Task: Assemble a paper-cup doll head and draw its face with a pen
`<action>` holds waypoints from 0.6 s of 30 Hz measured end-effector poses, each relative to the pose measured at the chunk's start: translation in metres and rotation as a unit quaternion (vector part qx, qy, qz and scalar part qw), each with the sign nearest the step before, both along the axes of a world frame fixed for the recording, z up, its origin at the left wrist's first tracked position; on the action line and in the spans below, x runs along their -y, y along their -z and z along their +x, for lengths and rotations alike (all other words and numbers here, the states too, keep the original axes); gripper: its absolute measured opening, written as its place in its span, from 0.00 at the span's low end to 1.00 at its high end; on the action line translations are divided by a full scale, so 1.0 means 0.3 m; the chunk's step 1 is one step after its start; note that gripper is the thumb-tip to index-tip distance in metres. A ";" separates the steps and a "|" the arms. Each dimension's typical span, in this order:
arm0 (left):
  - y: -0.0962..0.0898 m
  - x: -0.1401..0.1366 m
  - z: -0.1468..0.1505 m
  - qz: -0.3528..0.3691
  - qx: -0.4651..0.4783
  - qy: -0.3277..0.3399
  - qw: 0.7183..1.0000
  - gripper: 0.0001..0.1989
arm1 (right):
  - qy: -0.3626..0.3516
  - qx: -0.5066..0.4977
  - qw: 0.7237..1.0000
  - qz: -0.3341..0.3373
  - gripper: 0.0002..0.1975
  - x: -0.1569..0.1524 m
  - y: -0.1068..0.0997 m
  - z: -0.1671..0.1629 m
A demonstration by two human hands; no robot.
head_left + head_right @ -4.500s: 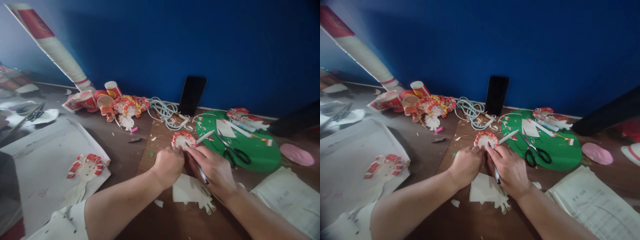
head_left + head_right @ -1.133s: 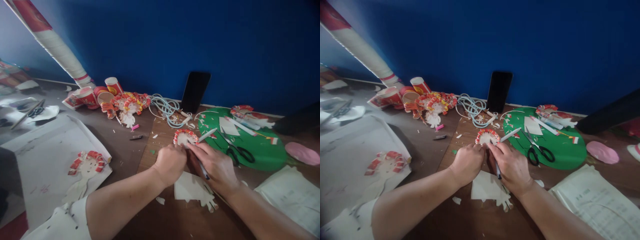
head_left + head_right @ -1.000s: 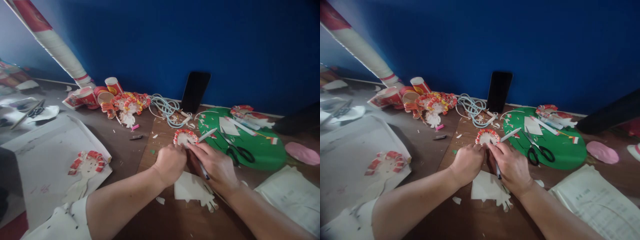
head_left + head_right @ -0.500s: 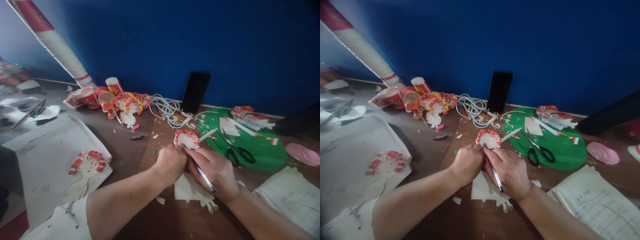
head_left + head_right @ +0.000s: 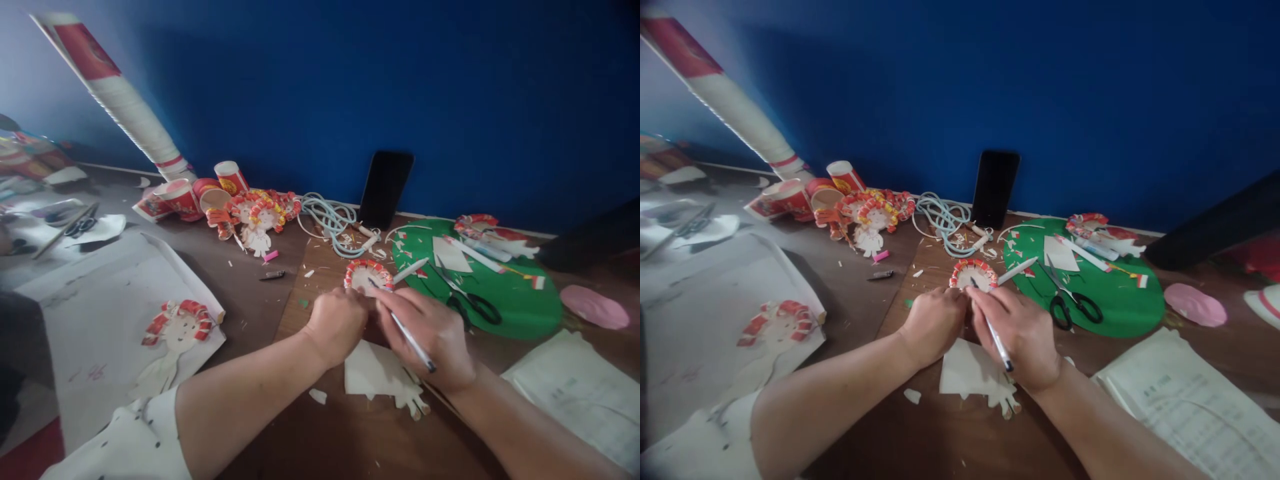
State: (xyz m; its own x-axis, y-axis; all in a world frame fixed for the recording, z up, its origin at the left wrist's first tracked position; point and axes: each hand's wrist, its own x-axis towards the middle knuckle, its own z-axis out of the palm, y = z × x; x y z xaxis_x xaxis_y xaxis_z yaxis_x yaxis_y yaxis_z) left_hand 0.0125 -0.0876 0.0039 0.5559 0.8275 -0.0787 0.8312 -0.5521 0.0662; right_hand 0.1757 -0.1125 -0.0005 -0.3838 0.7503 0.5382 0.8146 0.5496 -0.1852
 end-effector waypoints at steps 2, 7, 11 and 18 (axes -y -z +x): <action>0.003 0.001 -0.002 0.003 -0.003 0.008 1.000 0.16 | 0.023 -0.063 0.998 -0.017 0.18 -0.018 0.000 0.016; 0.014 -0.002 -0.008 0.015 -0.018 0.015 1.000 0.19 | 0.129 -0.180 0.974 -0.044 0.17 -0.089 0.024 0.061; 0.013 0.007 -0.012 0.039 -0.015 0.022 0.999 0.21 | 0.150 -0.202 0.966 -0.061 0.17 -0.117 0.045 0.072; 0.003 0.025 -0.017 0.053 0.008 0.043 0.998 0.20 | 0.157 -0.239 0.953 -0.103 0.19 -0.114 0.060 0.066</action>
